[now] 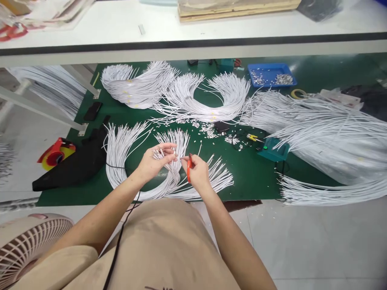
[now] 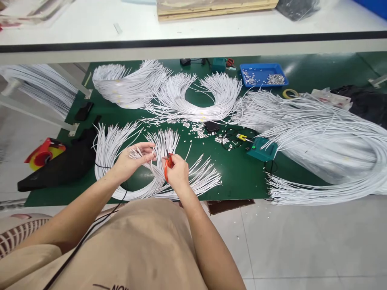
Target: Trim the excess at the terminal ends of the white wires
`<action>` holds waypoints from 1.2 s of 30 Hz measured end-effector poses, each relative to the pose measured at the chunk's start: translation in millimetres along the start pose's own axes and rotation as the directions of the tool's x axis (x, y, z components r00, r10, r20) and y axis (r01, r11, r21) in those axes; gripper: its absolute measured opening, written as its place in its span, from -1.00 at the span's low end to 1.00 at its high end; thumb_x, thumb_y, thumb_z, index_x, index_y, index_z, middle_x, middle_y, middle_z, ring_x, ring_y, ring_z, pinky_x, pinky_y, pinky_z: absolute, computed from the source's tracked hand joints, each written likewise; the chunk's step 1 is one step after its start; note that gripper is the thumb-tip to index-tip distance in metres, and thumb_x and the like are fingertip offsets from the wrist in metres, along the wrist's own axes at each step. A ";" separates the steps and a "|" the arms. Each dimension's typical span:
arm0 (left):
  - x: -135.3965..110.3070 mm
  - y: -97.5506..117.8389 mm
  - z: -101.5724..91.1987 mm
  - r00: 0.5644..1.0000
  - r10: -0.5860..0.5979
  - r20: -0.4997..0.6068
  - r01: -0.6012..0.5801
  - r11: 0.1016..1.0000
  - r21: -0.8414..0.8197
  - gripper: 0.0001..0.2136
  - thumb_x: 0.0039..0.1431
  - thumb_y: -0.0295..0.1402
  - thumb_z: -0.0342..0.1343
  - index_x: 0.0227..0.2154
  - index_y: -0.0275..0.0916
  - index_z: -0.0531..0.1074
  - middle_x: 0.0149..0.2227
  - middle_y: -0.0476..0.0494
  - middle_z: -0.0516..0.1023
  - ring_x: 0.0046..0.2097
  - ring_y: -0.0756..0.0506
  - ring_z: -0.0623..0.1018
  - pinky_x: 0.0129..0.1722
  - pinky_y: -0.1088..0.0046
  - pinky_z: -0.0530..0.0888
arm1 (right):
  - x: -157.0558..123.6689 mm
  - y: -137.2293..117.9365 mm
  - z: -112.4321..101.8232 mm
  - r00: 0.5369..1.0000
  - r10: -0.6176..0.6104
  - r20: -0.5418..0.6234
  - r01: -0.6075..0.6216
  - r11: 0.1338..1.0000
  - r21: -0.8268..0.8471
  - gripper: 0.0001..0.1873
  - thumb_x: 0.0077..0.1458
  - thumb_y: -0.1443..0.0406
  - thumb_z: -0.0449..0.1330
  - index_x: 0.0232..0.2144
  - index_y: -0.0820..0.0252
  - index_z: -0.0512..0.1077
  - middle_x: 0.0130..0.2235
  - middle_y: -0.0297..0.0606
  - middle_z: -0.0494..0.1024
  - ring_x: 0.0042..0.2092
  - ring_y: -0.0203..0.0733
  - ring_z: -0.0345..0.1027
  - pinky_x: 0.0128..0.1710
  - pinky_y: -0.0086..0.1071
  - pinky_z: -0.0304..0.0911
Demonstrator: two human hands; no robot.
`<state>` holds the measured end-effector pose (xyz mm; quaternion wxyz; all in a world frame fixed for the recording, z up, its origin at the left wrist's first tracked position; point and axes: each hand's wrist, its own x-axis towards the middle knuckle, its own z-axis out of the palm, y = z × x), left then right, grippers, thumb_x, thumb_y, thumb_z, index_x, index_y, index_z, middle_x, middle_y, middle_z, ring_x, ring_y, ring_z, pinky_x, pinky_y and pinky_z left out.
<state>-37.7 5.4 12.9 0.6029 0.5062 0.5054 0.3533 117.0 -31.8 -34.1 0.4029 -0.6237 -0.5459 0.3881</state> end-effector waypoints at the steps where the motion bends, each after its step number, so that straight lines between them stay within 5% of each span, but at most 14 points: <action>1: 0.5 -0.9 -3.1 1.000 -0.003 0.000 0.003 1.000 -0.021 -0.63 -0.10 -0.30 0.22 -0.17 -0.26 0.41 -0.35 -0.06 0.45 -0.34 -0.05 0.52 -0.30 0.43 0.41 | -2.6 0.4 3.6 0.999 -0.035 -0.002 0.035 0.995 -0.095 -0.79 0.02 0.21 0.08 -0.44 0.19 0.45 -0.40 -0.29 0.44 -0.39 -0.29 0.25 -0.39 -0.44 0.10; 6: 1.2 -6.2 -17.6 0.999 -0.011 0.030 0.015 0.989 -0.146 -0.65 -0.11 -0.35 0.24 -0.19 -0.26 0.41 -0.38 -0.03 0.42 -0.35 -0.05 0.53 -0.36 0.47 0.38 | -10.2 -3.2 18.8 0.986 -0.168 -0.025 0.133 0.856 -0.500 -0.85 0.03 0.28 0.07 -0.50 0.20 0.38 -0.38 -0.26 0.41 -0.33 -0.24 0.22 -0.35 -0.40 0.02; 11: -2.3 -7.1 -27.1 0.998 -0.013 0.064 0.026 0.979 -0.201 -0.66 -0.11 -0.38 0.23 -0.19 -0.28 0.40 -0.38 -0.06 0.44 -0.34 -0.05 0.53 -0.41 0.50 0.36 | -10.5 -13.2 27.9 0.970 -0.240 -0.035 0.158 0.733 -0.661 -0.89 0.03 0.32 0.06 -0.50 0.19 0.34 -0.39 -0.27 0.40 -0.32 -0.23 0.17 -0.35 -0.38 -0.05; 22: -12.7 -1.3 -40.6 0.995 -0.004 0.104 0.028 0.972 -0.233 -0.66 -0.11 -0.39 0.22 -0.21 -0.31 0.39 -0.40 -0.07 0.46 -0.34 -0.05 0.52 -0.41 0.48 0.35 | -16.2 -29.2 36.7 0.954 -0.298 -0.023 0.182 0.641 -0.746 -0.84 0.08 0.31 0.03 -0.51 0.19 0.34 -0.44 -0.26 0.36 -0.34 -0.22 0.14 -0.36 -0.37 -0.10; 36: -24.7 1.8 -52.4 0.994 0.025 0.103 0.001 0.971 -0.240 -0.68 -0.08 -0.37 0.21 -0.20 -0.30 0.39 -0.37 -0.08 0.47 -0.34 -0.04 0.52 -0.38 0.48 0.36 | -20.0 -37.9 44.5 0.936 -0.352 0.002 0.235 0.621 -0.748 -0.83 0.06 0.34 0.03 -0.53 0.20 0.35 -0.46 -0.26 0.35 -0.36 -0.23 0.15 -0.38 -0.38 -0.10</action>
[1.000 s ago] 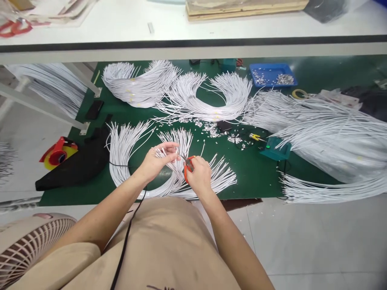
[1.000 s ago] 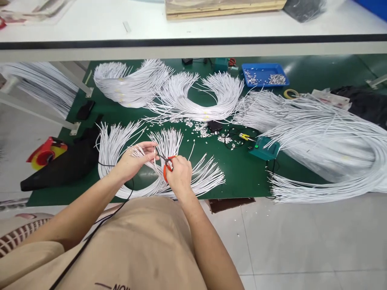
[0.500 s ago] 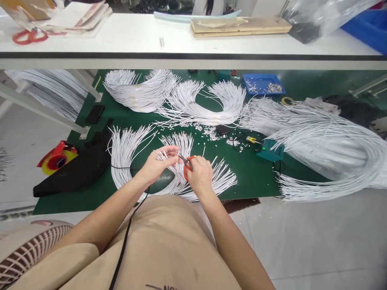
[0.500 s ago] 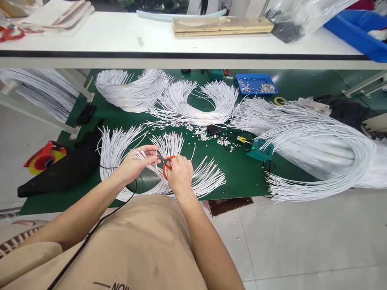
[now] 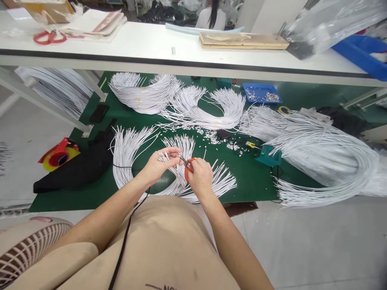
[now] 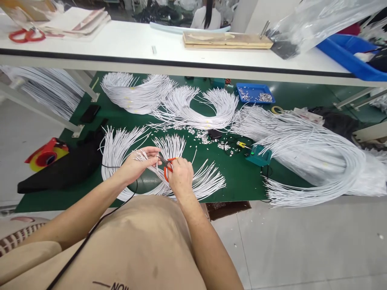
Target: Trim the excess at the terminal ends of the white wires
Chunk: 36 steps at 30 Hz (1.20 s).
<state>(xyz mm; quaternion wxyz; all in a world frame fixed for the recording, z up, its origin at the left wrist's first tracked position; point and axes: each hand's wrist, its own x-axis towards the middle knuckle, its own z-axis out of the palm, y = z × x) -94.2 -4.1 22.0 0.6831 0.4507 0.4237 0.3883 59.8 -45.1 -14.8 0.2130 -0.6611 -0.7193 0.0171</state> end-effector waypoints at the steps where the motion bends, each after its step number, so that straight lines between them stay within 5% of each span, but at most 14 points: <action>1: -0.7 0.4 -0.4 1.000 0.002 0.001 -0.002 1.000 0.004 -0.68 -0.08 -0.37 0.20 -0.20 -0.30 0.39 -0.37 -0.08 0.47 -0.34 -0.04 0.52 -0.38 0.48 0.36 | -0.2 -0.7 0.3 1.000 -0.002 0.000 0.002 1.000 0.000 -0.83 0.06 0.34 0.03 -0.53 0.20 0.35 -0.46 -0.26 0.36 -0.36 -0.24 0.15 -0.38 -0.38 -0.10; 18: -3.0 -0.2 0.8 1.000 0.006 -0.029 -0.004 0.997 0.081 -0.64 -0.12 -0.29 0.24 -0.20 -0.28 0.43 -0.37 -0.09 0.46 -0.36 -0.07 0.53 -0.37 0.44 0.38 | -7.3 5.7 -8.9 1.000 -0.016 -0.004 0.015 0.998 -0.061 -0.81 0.10 0.30 0.02 -0.48 0.20 0.38 -0.45 -0.25 0.37 -0.37 -0.23 0.15 -0.36 -0.35 -0.10; 36: 7.1 -6.1 37.4 0.969 0.021 -0.248 -0.001 0.997 0.079 -0.64 -0.17 -0.33 0.27 -0.23 -0.29 0.43 -0.41 -0.08 0.49 -0.37 -0.06 0.52 -0.45 0.48 0.35 | 16.0 51.9 -11.0 0.986 -0.165 -0.024 0.166 0.986 0.016 -0.81 0.11 0.28 0.01 -0.48 0.21 0.36 -0.42 -0.20 0.35 -0.33 -0.17 0.10 -0.38 -0.32 -0.15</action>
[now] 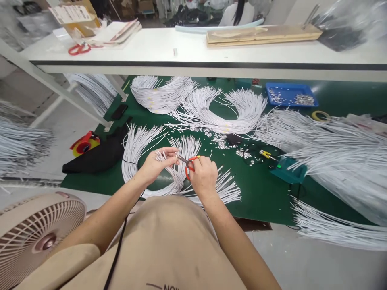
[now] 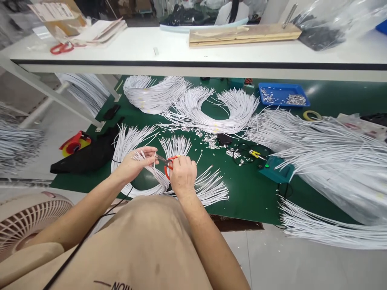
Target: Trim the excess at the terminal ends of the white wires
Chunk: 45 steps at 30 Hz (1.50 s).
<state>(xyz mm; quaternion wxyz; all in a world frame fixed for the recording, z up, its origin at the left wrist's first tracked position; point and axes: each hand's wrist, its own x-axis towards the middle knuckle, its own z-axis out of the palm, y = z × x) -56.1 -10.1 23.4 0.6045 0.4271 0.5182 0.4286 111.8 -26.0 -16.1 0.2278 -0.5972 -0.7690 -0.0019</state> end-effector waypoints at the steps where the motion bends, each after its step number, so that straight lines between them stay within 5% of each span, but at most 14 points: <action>1: -0.6 0.5 0.5 1.000 0.002 -0.010 -0.002 1.000 -0.001 -0.64 -0.17 -0.33 0.27 -0.23 -0.29 0.43 -0.42 -0.08 0.49 -0.37 -0.06 0.52 -0.45 0.49 0.35 | 1.4 0.8 0.2 1.000 -0.012 -0.008 0.012 1.000 0.006 -0.81 0.10 0.28 0.01 -0.48 0.21 0.36 -0.42 -0.19 0.35 -0.32 -0.16 0.11 -0.38 -0.31 -0.15; 30: 0.9 1.2 -2.4 1.000 -0.024 -0.004 0.024 0.999 -0.041 -0.67 -0.15 -0.37 0.26 -0.24 -0.28 0.43 -0.41 -0.07 0.49 -0.37 -0.03 0.52 -0.44 0.53 0.32 | 13.4 3.8 7.9 0.993 -0.109 -0.047 0.110 0.993 0.033 -0.80 0.10 0.29 0.03 -0.52 0.21 0.34 -0.44 -0.25 0.39 -0.35 -0.22 0.16 -0.38 -0.32 -0.13; 37: 5.2 0.7 -3.9 1.000 0.004 -0.008 -0.003 1.000 0.010 -0.65 -0.16 -0.32 0.27 -0.25 -0.29 0.44 -0.41 -0.06 0.46 -0.38 -0.05 0.52 -0.41 0.49 0.33 | 16.5 5.2 0.8 0.997 -0.021 0.072 0.011 0.991 0.131 -0.79 0.08 0.29 0.07 -0.54 0.22 0.39 -0.46 -0.24 0.44 -0.37 -0.26 0.21 -0.39 -0.36 -0.08; 40: 7.0 1.3 -1.6 1.000 0.008 0.001 -0.008 0.999 0.042 -0.64 -0.15 -0.30 0.26 -0.22 -0.27 0.44 -0.39 -0.06 0.46 -0.38 -0.05 0.52 -0.39 0.48 0.34 | 23.1 4.5 -1.3 0.966 0.165 0.201 -0.243 0.847 0.473 -0.71 0.06 0.17 0.08 -0.55 0.21 0.42 -0.46 -0.29 0.47 -0.41 -0.30 0.25 -0.42 -0.42 0.01; 42: 7.7 2.4 2.0 1.000 0.009 0.009 -0.010 0.997 0.072 -0.63 -0.15 -0.29 0.26 -0.21 -0.26 0.44 -0.39 -0.06 0.47 -0.38 -0.06 0.52 -0.39 0.47 0.34 | 30.0 3.8 -3.1 0.924 0.234 0.302 -0.382 0.601 0.703 -0.71 0.02 0.11 0.11 -0.50 0.20 0.46 -0.43 -0.32 0.50 -0.41 -0.31 0.28 -0.40 -0.46 0.09; 45: 8.6 3.1 9.2 0.998 0.009 0.066 -0.015 0.994 0.104 -0.59 -0.13 -0.29 0.24 -0.14 -0.24 0.41 -0.39 -0.07 0.49 -0.37 -0.06 0.52 -0.37 0.46 0.35 | 38.8 2.9 -7.9 0.896 0.163 0.412 -0.442 0.256 0.860 -0.73 -0.07 0.12 0.17 -0.42 0.22 0.48 -0.45 -0.32 0.50 -0.40 -0.29 0.32 -0.35 -0.44 0.18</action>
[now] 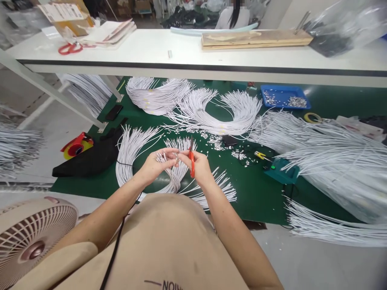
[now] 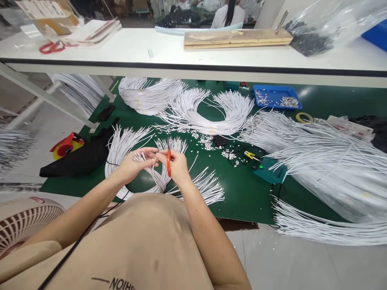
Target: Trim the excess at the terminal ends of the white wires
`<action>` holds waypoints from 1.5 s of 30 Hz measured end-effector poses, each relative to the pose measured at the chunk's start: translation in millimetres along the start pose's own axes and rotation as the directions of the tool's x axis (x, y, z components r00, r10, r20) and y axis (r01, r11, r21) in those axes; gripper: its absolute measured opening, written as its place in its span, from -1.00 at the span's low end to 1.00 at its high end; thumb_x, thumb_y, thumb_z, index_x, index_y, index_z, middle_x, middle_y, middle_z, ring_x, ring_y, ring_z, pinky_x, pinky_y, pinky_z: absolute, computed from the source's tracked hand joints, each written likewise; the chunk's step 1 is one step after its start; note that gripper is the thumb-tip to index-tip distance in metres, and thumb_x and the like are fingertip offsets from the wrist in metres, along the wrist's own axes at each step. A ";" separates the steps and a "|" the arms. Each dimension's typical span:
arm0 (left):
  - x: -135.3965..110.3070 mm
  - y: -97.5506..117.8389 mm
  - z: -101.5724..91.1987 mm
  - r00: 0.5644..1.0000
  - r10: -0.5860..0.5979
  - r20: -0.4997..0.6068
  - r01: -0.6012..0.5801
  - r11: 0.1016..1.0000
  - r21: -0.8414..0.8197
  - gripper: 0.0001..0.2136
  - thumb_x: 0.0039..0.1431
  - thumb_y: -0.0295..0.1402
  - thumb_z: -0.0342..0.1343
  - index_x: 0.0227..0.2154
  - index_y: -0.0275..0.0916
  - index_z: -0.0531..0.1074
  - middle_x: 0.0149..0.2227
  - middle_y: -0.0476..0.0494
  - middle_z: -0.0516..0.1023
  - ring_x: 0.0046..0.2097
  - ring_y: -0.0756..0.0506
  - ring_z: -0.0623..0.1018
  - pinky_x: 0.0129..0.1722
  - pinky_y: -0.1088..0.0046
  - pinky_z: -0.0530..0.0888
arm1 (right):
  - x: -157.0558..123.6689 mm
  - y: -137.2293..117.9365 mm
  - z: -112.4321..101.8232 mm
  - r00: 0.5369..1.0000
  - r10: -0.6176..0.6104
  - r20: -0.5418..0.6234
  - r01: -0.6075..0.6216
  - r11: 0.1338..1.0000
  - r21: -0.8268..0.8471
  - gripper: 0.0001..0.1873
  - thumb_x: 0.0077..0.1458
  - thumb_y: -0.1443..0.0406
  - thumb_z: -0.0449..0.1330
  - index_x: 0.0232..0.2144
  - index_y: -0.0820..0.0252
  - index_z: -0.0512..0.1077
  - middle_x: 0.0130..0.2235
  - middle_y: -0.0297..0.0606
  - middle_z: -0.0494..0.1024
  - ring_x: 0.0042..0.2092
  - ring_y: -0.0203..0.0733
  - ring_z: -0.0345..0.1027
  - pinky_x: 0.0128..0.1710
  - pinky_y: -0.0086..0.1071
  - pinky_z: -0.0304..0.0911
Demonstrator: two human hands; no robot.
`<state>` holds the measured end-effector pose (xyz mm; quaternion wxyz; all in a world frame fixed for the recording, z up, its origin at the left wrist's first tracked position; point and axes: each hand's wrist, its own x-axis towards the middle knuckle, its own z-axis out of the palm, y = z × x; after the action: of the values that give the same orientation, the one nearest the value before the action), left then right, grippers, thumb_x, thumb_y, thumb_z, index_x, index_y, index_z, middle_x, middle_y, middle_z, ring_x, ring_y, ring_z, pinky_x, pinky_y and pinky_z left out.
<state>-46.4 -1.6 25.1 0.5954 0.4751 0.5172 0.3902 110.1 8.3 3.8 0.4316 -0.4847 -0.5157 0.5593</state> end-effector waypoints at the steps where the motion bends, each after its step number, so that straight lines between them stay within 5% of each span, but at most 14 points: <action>1: 0.7 -0.3 2.3 1.000 0.000 0.025 0.000 1.000 0.004 -0.57 -0.12 -0.30 0.24 -0.11 -0.24 0.39 -0.40 -0.07 0.50 -0.36 -0.06 0.52 -0.35 0.45 0.36 | 0.1 -2.3 -0.4 0.998 0.013 0.053 -0.017 0.997 0.069 -0.72 -0.08 0.12 0.18 -0.42 0.22 0.47 -0.48 -0.33 0.49 -0.41 -0.28 0.33 -0.35 -0.43 0.20; 3: 3.1 -2.7 6.3 0.998 -0.012 0.056 0.012 1.000 0.004 -0.52 -0.13 -0.32 0.25 -0.07 -0.24 0.36 -0.40 -0.08 0.53 -0.35 -0.07 0.52 -0.32 0.42 0.37 | -3.0 -4.9 -2.0 0.996 0.012 0.089 -0.022 0.993 0.115 -0.73 -0.06 0.13 0.17 -0.42 0.23 0.47 -0.51 -0.33 0.46 -0.44 -0.28 0.33 -0.38 -0.42 0.21; 6: 8.7 -10.0 9.9 0.996 -0.054 0.078 0.056 0.998 -0.026 -0.54 -0.16 -0.33 0.27 -0.11 -0.27 0.39 -0.32 -0.15 0.56 -0.27 -0.11 0.53 -0.22 0.35 0.39 | -14.6 -1.5 -9.1 0.986 -0.111 -0.122 0.105 0.993 -0.058 -0.78 -0.04 0.17 0.15 -0.43 0.22 0.45 -0.43 -0.30 0.45 -0.38 -0.28 0.32 -0.35 -0.42 0.21; 10: 16.0 -21.0 15.0 0.991 -0.104 0.084 0.110 0.992 -0.065 -0.58 -0.17 -0.34 0.28 -0.17 -0.30 0.41 -0.28 -0.22 0.55 -0.22 -0.15 0.53 -0.10 0.24 0.36 | -31.8 16.6 -34.6 0.874 -0.291 -0.390 0.154 0.926 -0.346 -0.85 0.00 0.24 0.11 -0.44 0.20 0.43 -0.39 -0.30 0.41 -0.33 -0.29 0.29 -0.29 -0.42 0.19; 15: 14.3 -28.5 35.3 0.992 -0.127 0.028 0.128 0.991 -0.038 -0.56 -0.19 -0.34 0.29 -0.16 -0.28 0.41 -0.26 -0.19 0.53 -0.20 -0.14 0.52 -0.11 0.27 0.37 | -40.0 35.3 -74.5 0.795 -0.287 -0.535 0.046 0.907 -0.419 -0.83 0.00 0.32 0.07 -0.37 0.22 0.44 -0.34 -0.27 0.41 -0.34 -0.29 0.28 -0.29 -0.41 0.18; 17: 11.4 -30.1 46.8 0.994 -0.105 -0.014 0.105 0.994 0.005 -0.57 -0.19 -0.32 0.29 -0.18 -0.26 0.42 -0.31 -0.13 0.52 -0.24 -0.11 0.52 -0.15 0.31 0.38 | -39.4 32.9 -80.3 0.814 -0.293 -0.501 0.089 0.916 -0.390 -0.81 0.01 0.31 0.06 -0.34 0.22 0.45 -0.32 -0.26 0.43 -0.32 -0.29 0.29 -0.28 -0.42 0.19; 20: 8.9 -31.8 61.3 0.996 -0.067 -0.066 0.072 0.994 0.083 -0.58 -0.23 -0.29 0.30 -0.22 -0.25 0.43 -0.40 -0.05 0.49 -0.34 -0.07 0.51 -0.23 0.35 0.39 | -35.5 22.5 -76.5 0.902 -0.270 -0.337 0.178 0.944 -0.279 -0.80 0.01 0.27 0.08 -0.37 0.20 0.48 -0.35 -0.29 0.46 -0.32 -0.29 0.32 -0.28 -0.45 0.20; 24: 10.6 -31.0 68.3 0.996 -0.052 -0.073 0.058 0.995 0.079 -0.58 -0.29 -0.29 0.33 -0.27 -0.27 0.42 -0.41 -0.04 0.48 -0.37 -0.07 0.52 -0.27 0.36 0.40 | -27.0 11.9 -66.3 0.960 -0.183 -0.212 0.145 0.972 -0.182 -0.79 -0.03 0.22 0.13 -0.38 0.16 0.50 -0.34 -0.32 0.50 -0.33 -0.29 0.34 -0.30 -0.45 0.21; 30: 8.6 -18.9 53.9 0.997 -0.043 0.069 0.043 0.999 0.009 -0.64 -0.17 -0.26 0.27 -0.27 -0.27 0.39 -0.43 -0.08 0.51 -0.36 -0.09 0.54 -0.37 0.44 0.36 | -14.9 0.4 -53.6 0.999 0.005 -0.045 -0.002 0.999 0.050 -0.75 -0.11 0.14 0.19 -0.45 0.22 0.50 -0.51 -0.35 0.45 -0.44 -0.32 0.29 -0.38 -0.44 0.21; 34: 4.7 -12.7 38.5 0.997 0.007 0.071 -0.004 0.999 -0.035 -0.69 -0.11 -0.25 0.23 -0.27 -0.25 0.40 -0.46 -0.07 0.50 -0.40 -0.05 0.48 -0.44 0.48 0.31 | -10.8 -8.5 -29.4 1.000 0.001 -0.021 0.001 0.994 0.113 -0.74 -0.13 0.13 0.20 -0.46 0.22 0.46 -0.53 -0.37 0.43 -0.50 -0.36 0.25 -0.43 -0.45 0.20; 40: 5.5 -11.5 14.4 1.000 0.030 0.009 -0.028 0.986 -0.163 -0.67 -0.11 -0.30 0.25 -0.23 -0.23 0.39 -0.46 0.01 0.42 -0.43 0.01 0.46 -0.48 0.53 0.28 | -7.7 -11.1 -7.7 0.981 -0.154 -0.121 0.120 0.961 -0.251 -0.76 -0.02 0.16 0.11 -0.42 0.20 0.46 -0.40 -0.32 0.46 -0.38 -0.30 0.30 -0.35 -0.44 0.19; 45: 4.3 -8.8 2.5 0.999 0.007 -0.046 -0.013 0.989 -0.146 -0.67 -0.16 -0.27 0.27 -0.29 -0.27 0.41 -0.48 -0.02 0.45 -0.43 -0.03 0.49 -0.47 0.50 0.30 | -5.8 -11.2 -10.1 0.995 -0.096 -0.012 0.061 0.721 -0.690 -0.80 -0.02 0.17 0.14 -0.45 0.19 0.44 -0.36 -0.28 0.46 -0.35 -0.28 0.30 -0.41 -0.47 0.12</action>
<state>-43.5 -0.1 15.5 0.6147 0.4238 0.4982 0.4409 120.8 5.3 15.5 0.2563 -0.6009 -0.6961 0.2977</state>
